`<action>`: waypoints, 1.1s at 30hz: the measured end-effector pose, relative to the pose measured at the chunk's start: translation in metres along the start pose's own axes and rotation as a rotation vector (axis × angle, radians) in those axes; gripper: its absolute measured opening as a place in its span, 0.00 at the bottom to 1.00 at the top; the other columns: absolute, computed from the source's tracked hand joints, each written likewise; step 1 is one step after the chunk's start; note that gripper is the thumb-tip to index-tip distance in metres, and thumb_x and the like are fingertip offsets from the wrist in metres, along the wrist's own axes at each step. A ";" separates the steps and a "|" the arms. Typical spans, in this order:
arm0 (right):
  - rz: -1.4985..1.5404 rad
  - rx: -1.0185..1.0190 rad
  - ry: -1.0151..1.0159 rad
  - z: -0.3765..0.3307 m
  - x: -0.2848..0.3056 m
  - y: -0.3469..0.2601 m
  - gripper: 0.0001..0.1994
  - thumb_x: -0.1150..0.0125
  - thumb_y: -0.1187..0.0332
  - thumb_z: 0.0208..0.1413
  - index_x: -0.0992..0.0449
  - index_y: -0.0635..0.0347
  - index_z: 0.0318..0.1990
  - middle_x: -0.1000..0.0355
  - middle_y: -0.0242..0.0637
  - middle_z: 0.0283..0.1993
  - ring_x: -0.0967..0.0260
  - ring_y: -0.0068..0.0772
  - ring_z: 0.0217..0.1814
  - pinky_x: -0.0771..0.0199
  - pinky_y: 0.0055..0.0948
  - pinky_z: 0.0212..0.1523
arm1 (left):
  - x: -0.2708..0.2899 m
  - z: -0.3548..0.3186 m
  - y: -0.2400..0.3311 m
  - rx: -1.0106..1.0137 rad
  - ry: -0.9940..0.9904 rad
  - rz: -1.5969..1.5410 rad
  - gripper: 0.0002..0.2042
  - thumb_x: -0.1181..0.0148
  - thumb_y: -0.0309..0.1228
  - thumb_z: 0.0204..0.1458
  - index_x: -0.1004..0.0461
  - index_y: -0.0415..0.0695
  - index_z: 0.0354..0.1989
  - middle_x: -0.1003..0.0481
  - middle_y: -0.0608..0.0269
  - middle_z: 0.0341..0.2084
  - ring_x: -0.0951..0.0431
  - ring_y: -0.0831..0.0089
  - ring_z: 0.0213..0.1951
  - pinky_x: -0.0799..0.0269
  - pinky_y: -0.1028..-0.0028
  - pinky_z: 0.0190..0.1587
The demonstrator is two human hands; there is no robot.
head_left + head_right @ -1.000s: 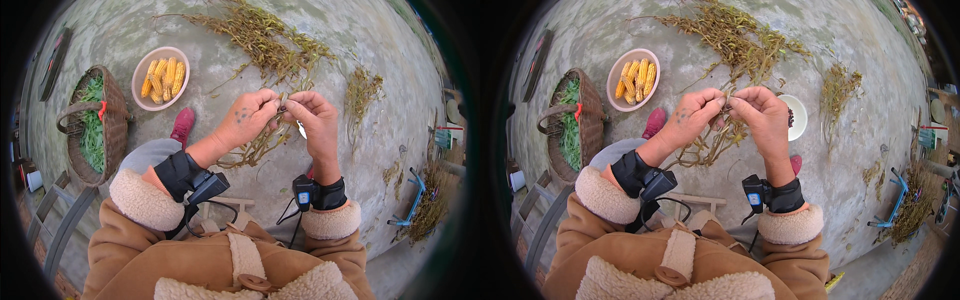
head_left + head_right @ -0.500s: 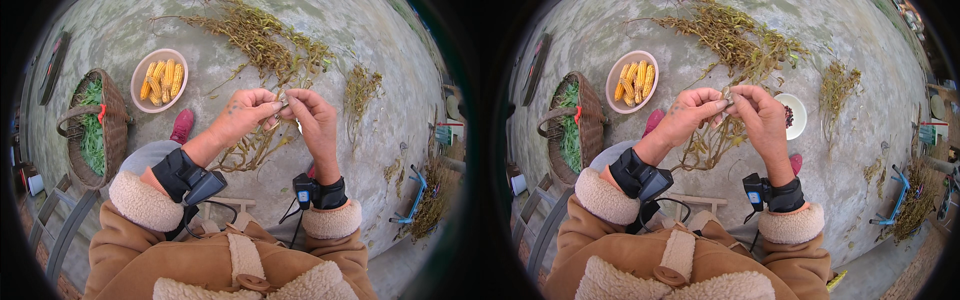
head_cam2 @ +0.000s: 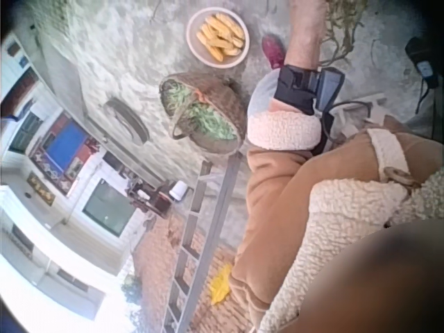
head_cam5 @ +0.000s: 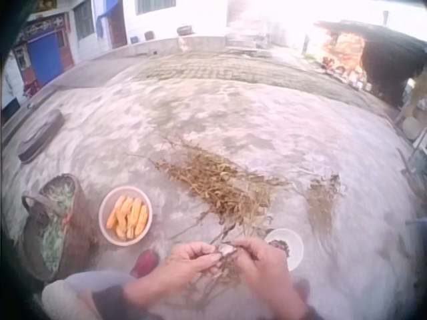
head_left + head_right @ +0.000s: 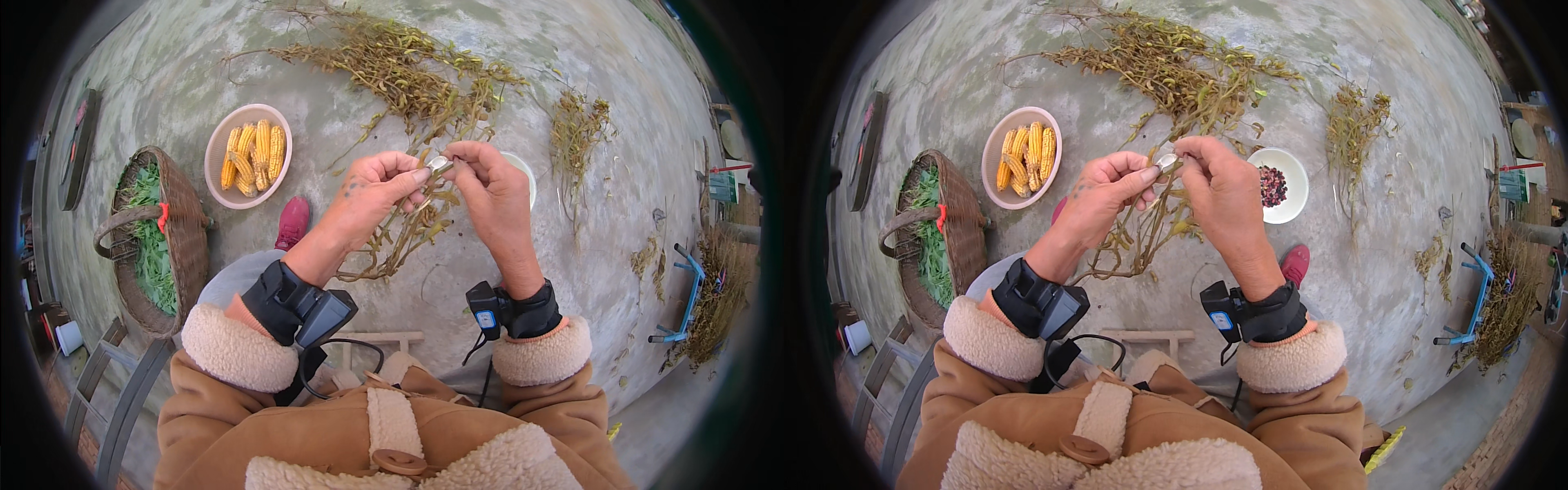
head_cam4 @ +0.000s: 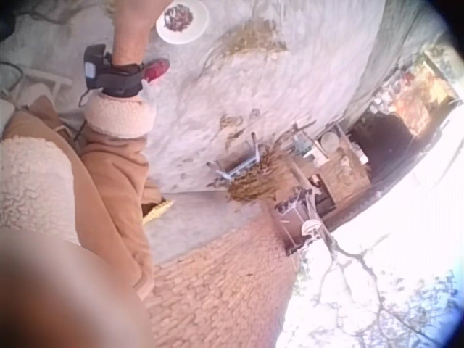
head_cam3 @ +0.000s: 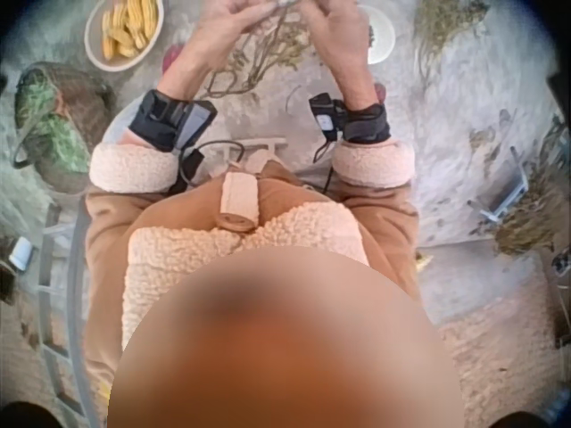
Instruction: The person sits on a low stool and repeatedly picks dried bean pods from a vine, opens them by hand, and drops the beans into a white bowl. The empty pods are discarded onto the floor. A basket of green vegetables and a bowl of corn cobs are nearby.
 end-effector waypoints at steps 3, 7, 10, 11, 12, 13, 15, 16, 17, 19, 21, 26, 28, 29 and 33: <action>0.150 -0.043 0.067 0.001 0.004 -0.004 0.07 0.48 0.79 0.51 0.28 0.67 0.38 0.29 0.34 0.32 0.30 0.19 0.32 0.33 0.16 0.32 | 0.001 0.001 0.001 -0.028 0.022 -0.020 0.05 0.46 0.28 0.51 0.28 0.41 0.33 0.27 0.68 0.25 0.30 0.85 0.25 0.35 0.86 0.27; -0.030 0.162 -0.010 -0.002 0.009 -0.014 0.07 0.44 0.78 0.47 0.27 0.66 0.36 0.32 0.32 0.28 0.32 0.22 0.30 0.33 0.18 0.30 | 0.001 0.000 0.001 -0.042 0.056 -0.067 0.06 0.44 0.28 0.49 0.28 0.38 0.32 0.27 0.66 0.25 0.29 0.83 0.25 0.34 0.84 0.27; -0.069 0.170 -0.126 -0.004 -0.002 -0.014 0.08 0.42 0.77 0.44 0.27 0.63 0.34 0.32 0.38 0.27 0.32 0.31 0.27 0.33 0.23 0.27 | 0.000 -0.002 0.002 -0.023 0.024 -0.028 0.07 0.44 0.29 0.50 0.27 0.37 0.33 0.27 0.66 0.25 0.29 0.82 0.26 0.33 0.84 0.28; -0.096 0.159 -0.137 -0.003 -0.002 -0.014 0.08 0.42 0.77 0.44 0.26 0.63 0.34 0.32 0.38 0.27 0.32 0.32 0.27 0.33 0.24 0.27 | 0.000 -0.002 0.003 -0.023 0.012 -0.034 0.08 0.44 0.29 0.50 0.27 0.37 0.34 0.27 0.65 0.26 0.29 0.82 0.26 0.33 0.83 0.29; -0.124 0.149 -0.148 -0.003 -0.001 -0.013 0.08 0.42 0.76 0.44 0.26 0.62 0.34 0.32 0.38 0.26 0.32 0.32 0.27 0.33 0.24 0.27 | 0.000 -0.003 0.003 -0.023 0.001 -0.040 0.08 0.44 0.29 0.50 0.27 0.37 0.34 0.27 0.65 0.26 0.29 0.82 0.27 0.33 0.83 0.29; -0.153 0.125 -0.161 -0.002 0.000 -0.012 0.08 0.42 0.76 0.44 0.26 0.62 0.34 0.32 0.38 0.26 0.32 0.33 0.27 0.33 0.25 0.27 | 0.000 -0.003 0.003 -0.017 -0.003 -0.044 0.09 0.45 0.30 0.50 0.27 0.36 0.35 0.26 0.65 0.26 0.29 0.82 0.27 0.33 0.83 0.29; -0.157 0.121 -0.174 -0.001 0.000 -0.011 0.07 0.42 0.75 0.44 0.26 0.61 0.34 0.32 0.38 0.26 0.32 0.34 0.27 0.33 0.26 0.27 | 0.000 -0.003 0.003 -0.022 -0.020 -0.059 0.09 0.45 0.30 0.51 0.27 0.36 0.35 0.26 0.65 0.26 0.29 0.82 0.27 0.32 0.83 0.30; -0.164 0.099 -0.181 -0.001 0.001 -0.011 0.07 0.42 0.75 0.44 0.26 0.61 0.34 0.32 0.38 0.26 0.32 0.35 0.27 0.33 0.26 0.27 | 0.000 -0.003 0.002 -0.020 -0.025 -0.063 0.09 0.46 0.30 0.51 0.27 0.36 0.35 0.26 0.64 0.26 0.29 0.81 0.27 0.32 0.82 0.30; -0.180 0.128 -0.174 -0.001 0.000 -0.011 0.07 0.42 0.75 0.44 0.26 0.61 0.33 0.32 0.38 0.26 0.32 0.35 0.27 0.33 0.27 0.27 | 0.001 -0.003 0.002 -0.026 -0.022 -0.055 0.09 0.46 0.30 0.51 0.27 0.36 0.35 0.26 0.64 0.26 0.28 0.81 0.27 0.32 0.82 0.30; -0.226 0.158 -0.164 -0.002 0.000 -0.011 0.07 0.42 0.74 0.44 0.26 0.61 0.33 0.32 0.38 0.26 0.32 0.36 0.27 0.33 0.27 0.28 | 0.001 -0.003 0.001 -0.037 -0.021 -0.042 0.09 0.46 0.30 0.52 0.27 0.36 0.35 0.26 0.65 0.26 0.28 0.81 0.28 0.32 0.82 0.30; -0.195 0.144 -0.157 -0.002 -0.001 -0.011 0.06 0.42 0.74 0.44 0.26 0.61 0.33 0.32 0.38 0.27 0.32 0.37 0.27 0.33 0.27 0.28 | 0.001 -0.003 0.001 -0.063 -0.034 -0.022 0.09 0.46 0.30 0.52 0.27 0.36 0.35 0.26 0.64 0.26 0.28 0.81 0.28 0.32 0.82 0.31; -0.137 0.173 -0.108 -0.003 -0.007 -0.007 0.06 0.42 0.75 0.44 0.27 0.61 0.32 0.32 0.38 0.27 0.32 0.37 0.28 0.33 0.27 0.28 | -0.001 -0.002 -0.002 -0.050 0.040 -0.130 0.09 0.47 0.30 0.52 0.28 0.36 0.34 0.26 0.64 0.26 0.27 0.80 0.28 0.32 0.83 0.30; -0.131 0.186 -0.089 -0.003 -0.008 -0.006 0.06 0.43 0.75 0.45 0.27 0.61 0.32 0.32 0.39 0.27 0.32 0.36 0.27 0.33 0.26 0.28 | 0.000 -0.001 -0.001 -0.029 0.051 -0.179 0.08 0.47 0.29 0.52 0.28 0.36 0.34 0.26 0.64 0.26 0.27 0.80 0.28 0.31 0.83 0.30; -0.126 0.184 -0.086 -0.003 -0.007 -0.006 0.06 0.43 0.75 0.45 0.26 0.61 0.32 0.32 0.39 0.27 0.31 0.36 0.27 0.33 0.26 0.27 | 0.000 -0.001 -0.001 -0.040 0.038 -0.153 0.07 0.47 0.29 0.52 0.28 0.37 0.34 0.26 0.64 0.26 0.27 0.80 0.28 0.32 0.84 0.30; -0.071 0.072 -0.131 -0.002 -0.006 -0.002 0.06 0.43 0.75 0.45 0.26 0.62 0.33 0.31 0.39 0.26 0.31 0.33 0.26 0.33 0.26 0.26 | 0.001 -0.002 0.001 -0.070 0.009 -0.039 0.06 0.48 0.27 0.52 0.28 0.38 0.34 0.27 0.65 0.26 0.28 0.81 0.28 0.33 0.84 0.31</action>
Point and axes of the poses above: each hand's wrist, its own z-axis towards the middle knuckle, its own x-axis out of the back of the hand, y = z × x, the point moved 1 cm from there along z, towards the middle knuckle
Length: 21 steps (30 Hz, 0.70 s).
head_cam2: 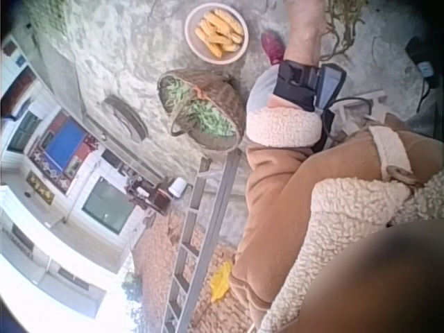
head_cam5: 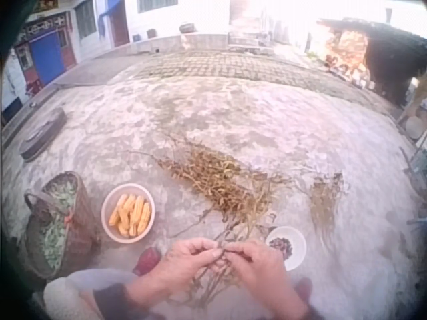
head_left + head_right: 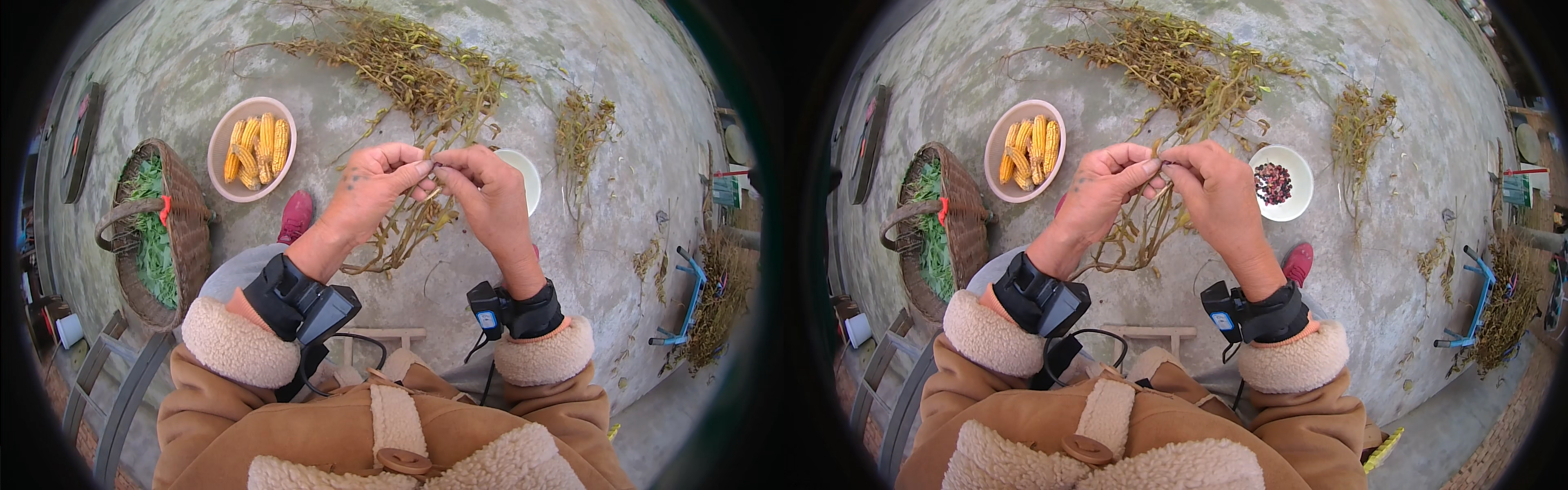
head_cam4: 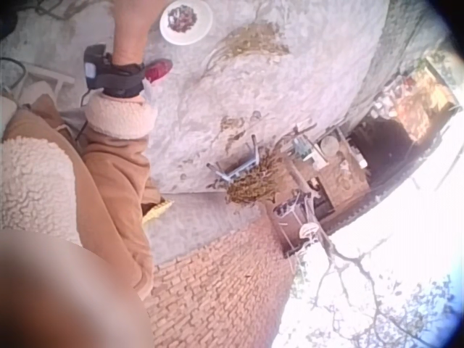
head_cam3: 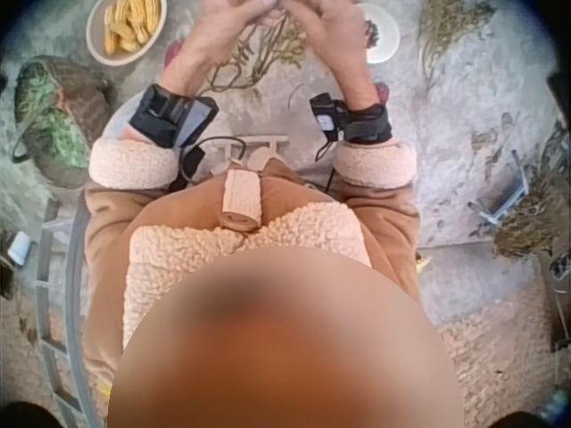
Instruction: The person sits on a low stool and repeatedly picks dried bean pods from a vine, opens them by hand, and drops the beans into a white bowl. The empty pods are discarded onto the floor. A basket of green vegetables and a bowl of corn cobs are nearby.
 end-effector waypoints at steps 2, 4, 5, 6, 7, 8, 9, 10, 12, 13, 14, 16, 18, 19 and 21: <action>0.041 -0.061 -0.018 0.000 0.000 0.002 0.06 0.44 0.75 0.46 0.26 0.62 0.33 0.31 0.39 0.26 0.31 0.31 0.25 0.33 0.25 0.26 | 0.000 0.001 0.001 -0.012 -0.033 0.013 0.07 0.47 0.27 0.52 0.28 0.37 0.35 0.26 0.64 0.27 0.28 0.81 0.28 0.32 0.83 0.31; 0.069 -0.082 -0.016 -0.001 0.001 0.002 0.06 0.44 0.75 0.46 0.26 0.63 0.33 0.30 0.39 0.26 0.31 0.29 0.25 0.32 0.25 0.26 | 0.001 0.001 0.002 0.005 -0.045 0.001 0.08 0.46 0.27 0.51 0.28 0.36 0.36 0.26 0.63 0.28 0.27 0.81 0.28 0.31 0.83 0.32; 0.094 -0.094 -0.023 -0.001 0.001 0.002 0.06 0.44 0.75 0.47 0.26 0.63 0.33 0.30 0.38 0.26 0.30 0.27 0.26 0.32 0.24 0.26 | 0.001 0.001 0.002 0.020 -0.054 -0.016 0.07 0.47 0.27 0.51 0.28 0.36 0.36 0.26 0.64 0.28 0.27 0.81 0.28 0.31 0.83 0.32; 0.119 -0.105 -0.030 -0.001 0.002 0.002 0.05 0.44 0.75 0.47 0.26 0.64 0.33 0.30 0.37 0.26 0.30 0.26 0.26 0.32 0.23 0.26 | 0.002 0.000 0.003 0.034 -0.059 -0.030 0.07 0.47 0.27 0.51 0.28 0.37 0.36 0.26 0.64 0.27 0.27 0.81 0.28 0.31 0.83 0.32; 0.144 -0.116 -0.037 -0.001 0.003 0.002 0.05 0.44 0.75 0.48 0.26 0.64 0.33 0.30 0.37 0.26 0.30 0.24 0.26 0.32 0.22 0.26 | 0.002 0.000 0.003 0.046 -0.064 -0.044 0.07 0.47 0.27 0.51 0.28 0.38 0.36 0.26 0.65 0.27 0.28 0.81 0.29 0.31 0.83 0.32; 0.188 -0.138 -0.052 -0.001 0.004 0.001 0.05 0.45 0.75 0.48 0.26 0.65 0.33 0.29 0.36 0.26 0.30 0.23 0.27 0.32 0.21 0.26 | 0.002 0.000 0.003 0.049 -0.070 -0.046 0.07 0.47 0.27 0.51 0.29 0.37 0.36 0.26 0.65 0.27 0.27 0.81 0.29 0.31 0.83 0.33; 0.232 -0.161 -0.067 -0.001 0.005 0.001 0.05 0.45 0.75 0.49 0.26 0.65 0.34 0.29 0.35 0.27 0.31 0.21 0.27 0.31 0.20 0.27 | 0.002 0.000 0.004 0.049 -0.075 -0.048 0.07 0.47 0.26 0.51 0.29 0.37 0.36 0.26 0.64 0.27 0.27 0.80 0.29 0.31 0.83 0.33; 0.287 -0.181 -0.084 -0.001 0.005 0.000 0.05 0.45 0.75 0.49 0.26 0.66 0.34 0.29 0.34 0.27 0.31 0.20 0.28 0.31 0.18 0.27 | 0.002 0.000 0.004 0.050 -0.080 -0.050 0.07 0.47 0.26 0.51 0.29 0.37 0.36 0.26 0.64 0.28 0.27 0.80 0.29 0.31 0.82 0.33; 0.306 -0.199 -0.092 0.000 0.006 -0.001 0.06 0.45 0.75 0.50 0.26 0.66 0.35 0.28 0.33 0.28 0.31 0.18 0.27 0.31 0.17 0.27 | 0.003 0.001 0.005 0.076 -0.081 -0.082 0.07 0.47 0.26 0.51 0.29 0.36 0.36 0.27 0.64 0.28 0.27 0.80 0.29 0.31 0.83 0.33; 0.321 -0.207 -0.098 0.000 0.006 -0.001 0.06 0.46 0.74 0.50 0.26 0.67 0.35 0.28 0.33 0.28 0.31 0.17 0.27 0.30 0.16 0.27 | 0.003 0.001 0.005 0.088 -0.077 -0.099 0.07 0.46 0.26 0.50 0.29 0.36 0.35 0.27 0.63 0.28 0.27 0.80 0.29 0.31 0.83 0.33; 0.328 -0.217 -0.109 0.001 0.006 -0.001 0.06 0.46 0.74 0.50 0.26 0.67 0.35 0.28 0.33 0.28 0.31 0.17 0.27 0.30 0.16 0.28 | 0.003 0.001 0.005 0.092 -0.079 -0.099 0.07 0.47 0.26 0.50 0.29 0.36 0.35 0.27 0.63 0.28 0.27 0.80 0.29 0.31 0.83 0.33; 0.342 -0.238 -0.131 0.001 0.007 -0.001 0.07 0.46 0.74 0.50 0.26 0.67 0.36 0.28 0.33 0.28 0.32 0.17 0.27 0.30 0.16 0.28 | 0.003 0.001 0.006 0.100 -0.077 -0.103 0.07 0.47 0.26 0.50 0.29 0.36 0.35 0.27 0.64 0.28 0.28 0.80 0.29 0.31 0.83 0.33; 0.335 -0.228 -0.131 0.002 0.007 -0.001 0.07 0.46 0.74 0.51 0.26 0.66 0.36 0.27 0.33 0.28 0.32 0.17 0.27 0.30 0.16 0.28 | 0.003 0.000 0.007 0.099 -0.093 -0.084 0.07 0.47 0.26 0.50 0.29 0.36 0.35 0.27 0.64 0.28 0.28 0.80 0.29 0.32 0.83 0.34; 0.333 -0.229 -0.132 0.002 0.007 0.000 0.07 0.46 0.74 0.51 0.26 0.66 0.36 0.27 0.33 0.28 0.32 0.16 0.26 0.30 0.16 0.28 | 0.003 0.000 0.007 0.099 -0.096 -0.073 0.07 0.47 0.26 0.50 0.29 0.36 0.35 0.27 0.64 0.28 0.28 0.80 0.28 0.32 0.83 0.34; 0.326 -0.207 -0.124 0.001 0.006 0.001 0.07 0.46 0.74 0.51 0.26 0.66 0.36 0.28 0.33 0.28 0.32 0.17 0.26 0.31 0.16 0.27 | 0.004 0.000 0.007 0.096 -0.100 -0.069 0.06 0.47 0.25 0.50 0.29 0.36 0.35 0.27 0.65 0.28 0.29 0.80 0.28 0.32 0.83 0.34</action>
Point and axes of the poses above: each hand's wrist, its own z-axis towards the middle knuckle, its own x-axis out of the back of the hand, y = z × x, the point moved 1 cm from there along z, towards the middle knuckle
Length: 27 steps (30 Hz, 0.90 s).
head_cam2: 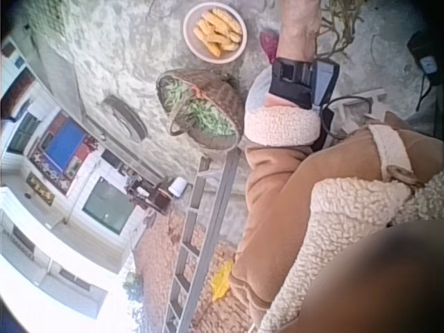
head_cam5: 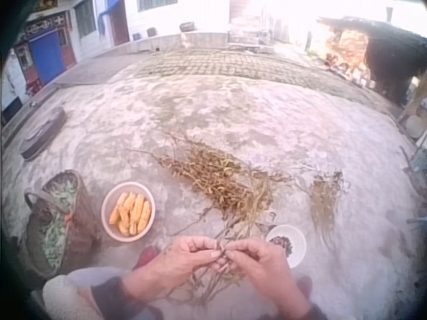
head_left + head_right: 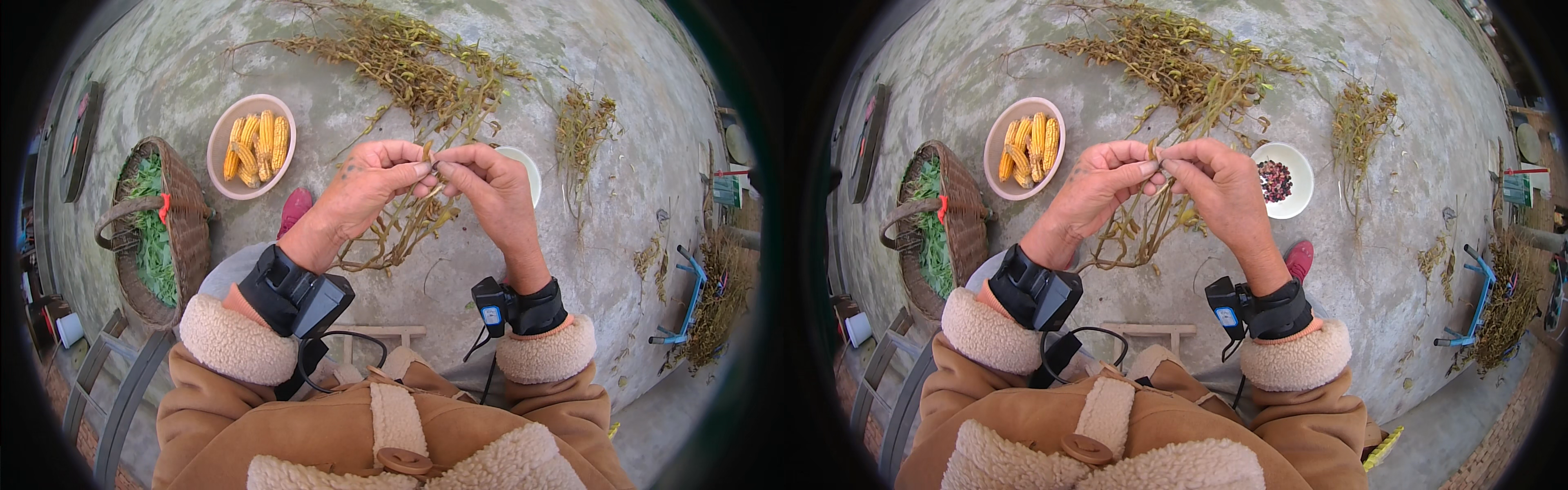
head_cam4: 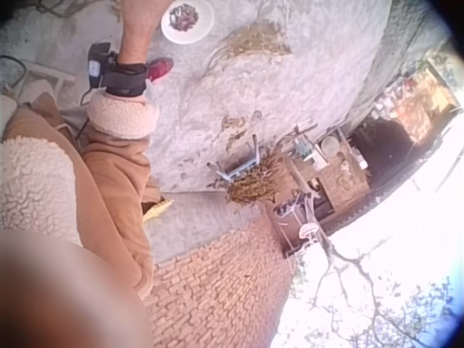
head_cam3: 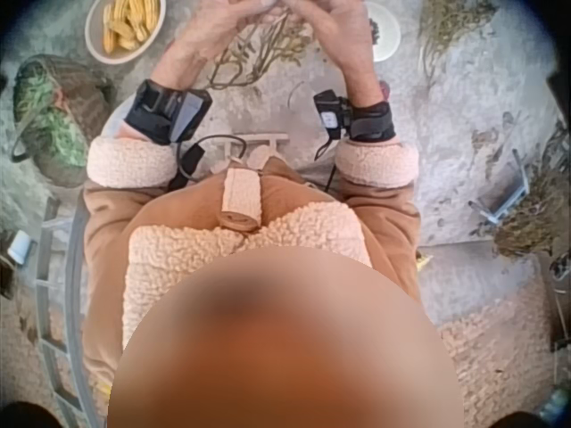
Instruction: The person sits on a low stool and repeatedly picks dried bean pods from a vine, opens them by hand, and drops the beans into a white bowl. The empty pods are discarded onto the floor. A basket of green vegetables and a bowl of corn cobs are nearby.
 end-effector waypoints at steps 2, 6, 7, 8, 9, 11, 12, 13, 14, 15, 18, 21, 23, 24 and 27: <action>-0.035 0.037 0.009 0.000 -0.001 0.001 0.06 0.45 0.74 0.50 0.26 0.65 0.36 0.28 0.33 0.27 0.31 0.18 0.26 0.31 0.17 0.27 | 0.000 0.000 -0.001 0.000 -0.001 -0.001 0.06 0.47 0.26 0.50 0.29 0.36 0.34 0.27 0.65 0.28 0.29 0.81 0.28 0.33 0.83 0.33; -0.239 0.185 0.016 0.001 0.000 0.001 0.07 0.43 0.75 0.47 0.26 0.62 0.35 0.30 0.36 0.27 0.30 0.26 0.27 0.32 0.21 0.27 | 0.002 0.002 -0.002 0.009 0.004 -0.010 0.06 0.47 0.26 0.50 0.28 0.37 0.34 0.27 0.66 0.27 0.29 0.82 0.27 0.33 0.84 0.32; -0.307 0.229 0.012 0.001 0.001 0.000 0.07 0.43 0.75 0.46 0.26 0.62 0.35 0.30 0.37 0.27 0.30 0.28 0.27 0.32 0.22 0.27 | 0.003 0.002 -0.003 0.016 0.012 -0.009 0.06 0.46 0.27 0.50 0.28 0.38 0.34 0.27 0.66 0.27 0.29 0.82 0.27 0.33 0.84 0.32; -0.346 0.274 0.020 0.001 0.001 -0.001 0.08 0.43 0.75 0.46 0.26 0.62 0.35 0.30 0.38 0.27 0.30 0.30 0.28 0.32 0.23 0.27 | 0.003 0.002 -0.003 0.012 0.021 -0.011 0.06 0.46 0.27 0.50 0.28 0.38 0.33 0.27 0.67 0.26 0.30 0.83 0.26 0.34 0.85 0.31; -0.384 0.319 0.028 0.000 0.000 -0.001 0.08 0.43 0.76 0.45 0.26 0.61 0.36 0.30 0.38 0.28 0.30 0.31 0.28 0.32 0.24 0.28 | 0.004 0.003 -0.004 0.011 0.034 -0.010 0.06 0.45 0.27 0.50 0.28 0.38 0.33 0.27 0.67 0.26 0.30 0.83 0.26 0.34 0.85 0.30; -0.418 0.361 0.045 0.000 -0.001 -0.003 0.08 0.43 0.76 0.45 0.26 0.61 0.36 0.30 0.38 0.28 0.30 0.31 0.29 0.32 0.24 0.28 | 0.004 0.004 -0.004 0.008 0.055 -0.013 0.05 0.44 0.28 0.49 0.29 0.39 0.31 0.28 0.68 0.25 0.30 0.83 0.25 0.35 0.85 0.28; -0.413 0.358 0.055 0.000 -0.002 -0.003 0.08 0.44 0.76 0.46 0.26 0.61 0.36 0.29 0.38 0.28 0.30 0.29 0.28 0.32 0.23 0.28 | 0.004 0.005 -0.004 0.007 0.064 -0.016 0.05 0.43 0.28 0.49 0.29 0.39 0.31 0.28 0.68 0.24 0.31 0.84 0.25 0.36 0.85 0.28; -0.421 0.347 0.072 0.000 -0.001 -0.003 0.08 0.44 0.76 0.47 0.26 0.61 0.36 0.29 0.37 0.28 0.30 0.28 0.28 0.32 0.23 0.28 | 0.005 0.005 -0.004 0.001 0.078 -0.019 0.05 0.43 0.28 0.48 0.29 0.40 0.30 0.28 0.68 0.24 0.31 0.84 0.24 0.36 0.85 0.27; -0.298 0.271 0.057 -0.001 0.000 -0.002 0.08 0.45 0.76 0.48 0.26 0.62 0.36 0.29 0.36 0.28 0.29 0.26 0.28 0.32 0.22 0.28 | 0.004 0.006 -0.005 -0.009 0.087 -0.024 0.05 0.42 0.28 0.48 0.29 0.40 0.29 0.28 0.68 0.23 0.31 0.84 0.24 0.37 0.85 0.27; -0.188 0.186 0.050 -0.002 0.002 -0.001 0.07 0.45 0.76 0.48 0.26 0.63 0.37 0.28 0.36 0.28 0.29 0.24 0.28 0.31 0.21 0.28 | 0.003 0.007 -0.005 -0.025 0.101 -0.028 0.05 0.42 0.28 0.47 0.29 0.41 0.28 0.28 0.69 0.23 0.31 0.84 0.24 0.37 0.85 0.26; 0.025 0.016 0.154 0.001 0.026 0.009 0.08 0.46 0.76 0.50 0.27 0.66 0.38 0.28 0.34 0.30 0.30 0.21 0.28 0.31 0.18 0.29 | 0.003 0.009 -0.004 -0.053 0.161 0.015 0.04 0.43 0.27 0.49 0.31 0.41 0.29 0.28 0.67 0.24 0.32 0.84 0.24 0.37 0.85 0.26; 0.040 -0.090 0.276 0.010 0.068 0.035 0.09 0.46 0.75 0.50 0.27 0.68 0.39 0.28 0.35 0.30 0.30 0.21 0.30 0.29 0.18 0.31 | 0.002 0.008 -0.004 -0.063 0.218 0.015 0.06 0.44 0.27 0.49 0.32 0.40 0.34 0.28 0.65 0.26 0.33 0.84 0.24 0.38 0.85 0.25; -0.218 -0.218 0.320 0.016 0.092 0.065 0.10 0.47 0.75 0.49 0.27 0.69 0.39 0.28 0.36 0.28 0.29 0.22 0.28 0.29 0.18 0.30 | 0.002 0.008 -0.003 -0.058 0.220 -0.013 0.09 0.44 0.27 0.49 0.33 0.39 0.38 0.28 0.65 0.26 0.34 0.85 0.23 0.39 0.86 0.25; -0.336 -0.278 0.337 0.015 0.103 0.082 0.10 0.48 0.76 0.48 0.27 0.69 0.39 0.27 0.36 0.27 0.29 0.22 0.27 0.29 0.19 0.29 | 0.001 0.008 -0.002 -0.052 0.207 -0.029 0.11 0.45 0.27 0.50 0.33 0.39 0.40 0.29 0.66 0.26 0.35 0.85 0.22 0.40 0.86 0.24; -0.657 -0.364 0.265 0.010 0.129 0.132 0.11 0.49 0.76 0.46 0.28 0.71 0.38 0.28 0.38 0.24 0.29 0.24 0.24 0.29 0.21 0.26 | 0.002 0.007 0.001 0.003 0.171 -0.050 0.13 0.46 0.28 0.51 0.34 0.38 0.44 0.29 0.67 0.26 0.40 0.87 0.20 0.45 0.86 0.21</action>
Point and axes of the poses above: each hand's wrist, its own z-axis towards the middle knuckle, its own x-axis out of the back of the hand, y = z × x, the point moved 1 cm from there along z, towards the middle knuckle
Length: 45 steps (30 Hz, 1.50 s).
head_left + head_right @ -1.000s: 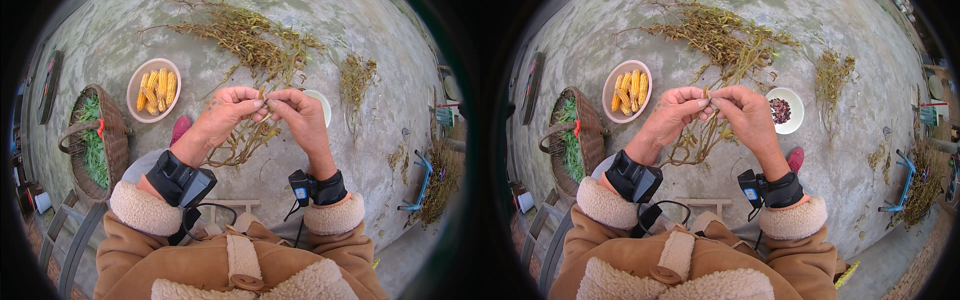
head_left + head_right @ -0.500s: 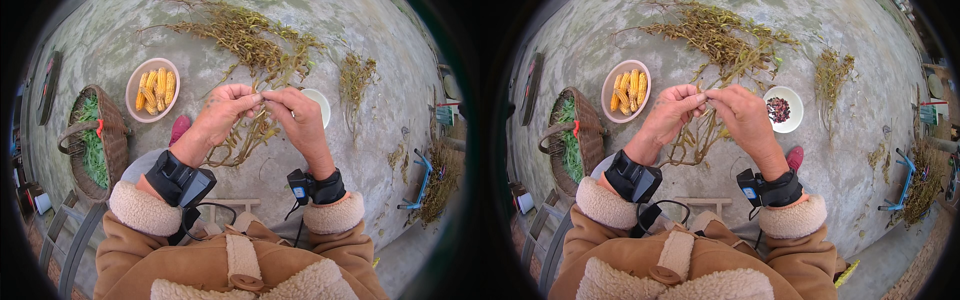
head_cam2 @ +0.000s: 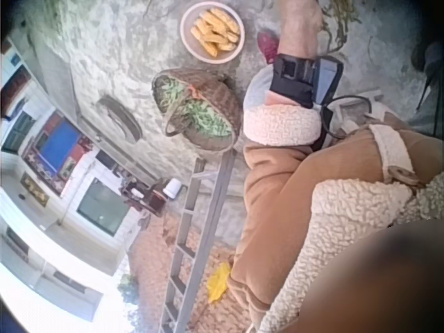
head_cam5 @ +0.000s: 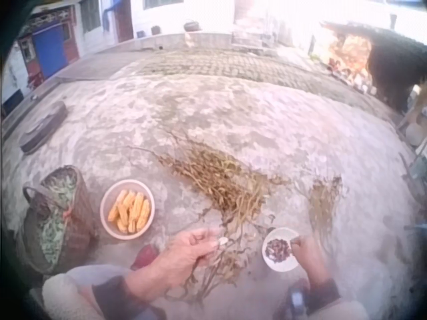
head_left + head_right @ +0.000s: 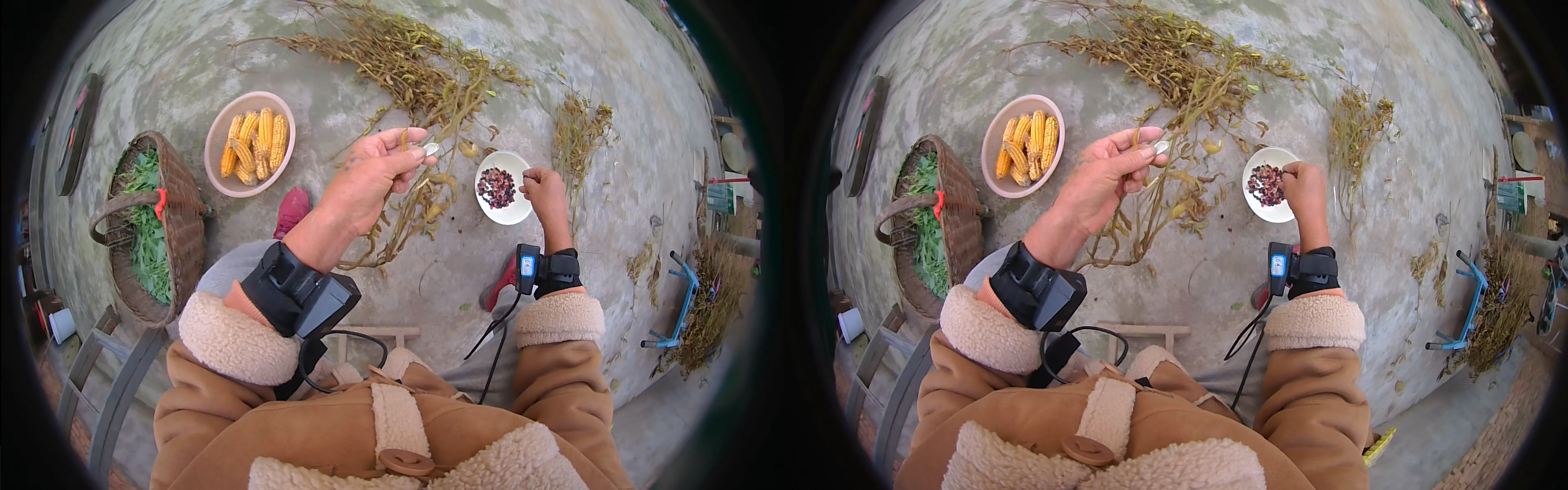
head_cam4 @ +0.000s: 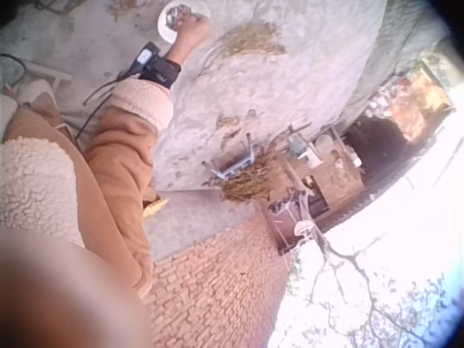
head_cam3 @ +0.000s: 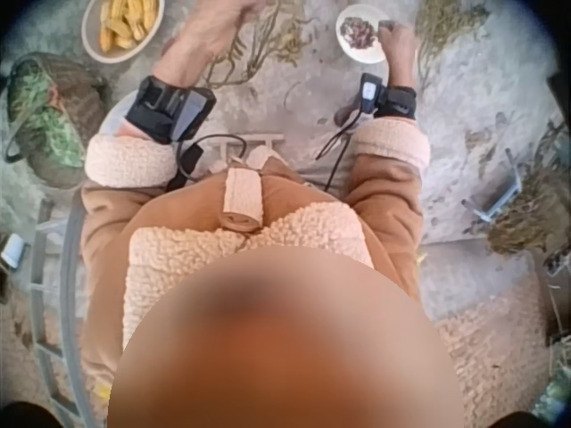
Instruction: The person sits on a low stool and repeatedly picks dried bean pods from a vine, opens them by hand, and drops the beans into a white bowl. The empty pods are discarded onto the floor. A basket of green vegetables and a bowl of corn cobs are nearby.
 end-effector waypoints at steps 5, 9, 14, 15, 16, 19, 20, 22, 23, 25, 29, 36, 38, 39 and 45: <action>-0.304 0.001 0.150 0.011 -0.009 0.043 0.15 0.45 0.72 0.42 0.28 0.69 0.39 0.27 0.48 0.31 0.27 0.36 0.28 0.29 0.34 0.32 | 0.001 -0.001 0.003 0.045 -0.037 -0.008 0.09 0.47 0.30 0.52 0.30 0.40 0.39 0.30 0.71 0.24 0.46 0.90 0.17 0.55 0.87 0.16; 0.015 -0.041 0.232 -0.001 0.002 -0.002 0.15 0.47 0.73 0.46 0.30 0.71 0.42 0.27 0.41 0.30 0.28 0.26 0.28 0.29 0.21 0.23 | 0.001 -0.002 0.002 0.036 -0.054 -0.013 0.07 0.47 0.31 0.52 0.29 0.41 0.36 0.31 0.72 0.22 0.45 0.90 0.16 0.54 0.88 0.16; 0.898 0.184 -0.180 -0.046 0.011 -0.105 0.14 0.44 0.68 0.51 0.29 0.68 0.43 0.27 0.40 0.33 0.30 0.21 0.28 0.33 0.15 0.24 | -0.005 -0.002 -0.004 0.041 -0.110 0.005 0.07 0.47 0.31 0.53 0.30 0.41 0.36 0.30 0.71 0.22 0.42 0.89 0.19 0.50 0.87 0.20; 0.937 0.095 -0.198 -0.054 0.010 -0.118 0.14 0.44 0.68 0.52 0.30 0.67 0.43 0.27 0.40 0.33 0.30 0.20 0.28 0.33 0.15 0.24 | -0.006 -0.003 -0.005 0.061 -0.138 0.025 0.07 0.48 0.31 0.53 0.31 0.41 0.37 0.28 0.70 0.24 0.37 0.87 0.22 0.44 0.87 0.24; 1.034 0.114 -0.274 -0.060 0.009 -0.129 0.14 0.45 0.68 0.52 0.30 0.67 0.44 0.27 0.40 0.33 0.31 0.20 0.28 0.34 0.15 0.23 | -0.008 -0.004 -0.008 0.072 -0.155 0.054 0.07 0.48 0.31 0.53 0.31 0.41 0.37 0.28 0.69 0.25 0.36 0.87 0.23 0.43 0.87 0.25; 1.112 0.048 -0.276 -0.067 0.009 -0.142 0.14 0.45 0.68 0.52 0.31 0.67 0.44 0.27 0.39 0.32 0.33 0.17 0.24 0.36 0.14 0.21 | -0.013 -0.008 -0.015 0.121 -0.258 0.123 0.07 0.49 0.30 0.53 0.32 0.42 0.38 0.26 0.66 0.28 0.31 0.85 0.27 0.36 0.86 0.30; 1.139 0.062 -0.249 -0.067 0.011 -0.143 0.14 0.46 0.68 0.53 0.31 0.66 0.44 0.27 0.39 0.31 0.34 0.16 0.23 0.37 0.13 0.20 | -0.014 -0.009 -0.017 0.133 -0.294 0.139 0.07 0.49 0.30 0.53 0.32 0.42 0.39 0.26 0.66 0.29 0.31 0.85 0.28 0.35 0.85 0.30; 1.179 0.061 -0.174 -0.064 0.015 -0.141 0.13 0.46 0.68 0.53 0.31 0.66 0.44 0.28 0.37 0.29 0.37 0.13 0.20 0.40 0.12 0.18 | -0.015 -0.010 -0.021 0.163 -0.344 0.187 0.07 0.50 0.29 0.53 0.32 0.43 0.39 0.26 0.64 0.30 0.30 0.84 0.28 0.34 0.84 0.32; 1.186 0.104 -0.166 -0.063 0.017 -0.140 0.13 0.47 0.67 0.53 0.32 0.66 0.44 0.28 0.36 0.28 0.38 0.13 0.19 0.41 0.12 0.17 | -0.014 -0.010 -0.023 0.179 -0.346 0.245 0.09 0.51 0.28 0.54 0.34 0.42 0.43 0.26 0.64 0.32 0.30 0.84 0.31 0.33 0.84 0.34; 1.170 0.099 -0.101 -0.061 0.022 -0.138 0.13 0.48 0.67 0.54 0.32 0.65 0.44 0.29 0.34 0.26 0.42 0.11 0.17 0.44 0.11 0.15 | -0.015 -0.009 -0.028 0.171 -0.370 0.281 0.11 0.52 0.27 0.54 0.35 0.42 0.45 0.26 0.64 0.33 0.30 0.83 0.32 0.33 0.83 0.35; 1.128 0.163 -0.078 -0.063 0.025 -0.139 0.14 0.50 0.67 0.56 0.34 0.63 0.48 0.32 0.32 0.20 0.48 0.11 0.12 0.50 0.11 0.13 | -0.017 -0.009 -0.035 0.157 -0.474 0.331 0.12 0.52 0.26 0.53 0.34 0.40 0.46 0.27 0.66 0.34 0.30 0.81 0.35 0.34 0.81 0.39; 0.869 0.239 -0.191 -0.074 0.026 -0.148 0.16 0.51 0.66 0.56 0.34 0.62 0.50 0.35 0.29 0.16 0.50 0.10 0.10 0.51 0.11 0.12 | -0.013 -0.006 -0.021 0.022 -0.325 0.246 0.12 0.47 0.29 0.52 0.31 0.40 0.44 0.27 0.65 0.37 0.29 0.80 0.39 0.34 0.79 0.42; 0.804 0.247 -0.250 -0.079 0.025 -0.152 0.15 0.50 0.67 0.56 0.33 0.62 0.49 0.36 0.26 0.16 0.47 0.10 0.13 0.49 0.12 0.14 | -0.010 -0.003 -0.010 -0.102 -0.142 0.137 0.11 0.46 0.30 0.51 0.30 0.40 0.42 0.26 0.67 0.34 0.28 0.82 0.36 0.33 0.81 0.38; 0.782 0.246 -0.285 -0.081 0.024 -0.154 0.15 0.50 0.67 0.56 0.33 0.62 0.49 0.36 0.26 0.16 0.46 0.11 0.14 0.48 0.12 0.15 | -0.009 -0.001 -0.006 -0.105 -0.032 0.153 0.10 0.46 0.31 0.52 0.29 0.40 0.39 0.26 0.69 0.30 0.29 0.84 0.31 0.34 0.83 0.33; 0.730 0.329 -0.473 -0.096 0.014 -0.168 0.13 0.50 0.69 0.56 0.31 0.59 0.47 0.38 0.24 0.16 0.43 0.12 0.17 0.44 0.14 0.19 | -0.010 -0.001 0.004 -0.291 0.024 0.555 0.14 0.44 0.30 0.50 0.33 0.40 0.45 0.29 0.67 0.32 0.30 0.83 0.30 0.33 0.83 0.34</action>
Point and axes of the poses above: each hand's wrist, its own z-axis towards the middle knuckle, its own x-axis out of the back of the hand, y = z × x, the point moved 1 cm from there along z, towards the middle knuckle
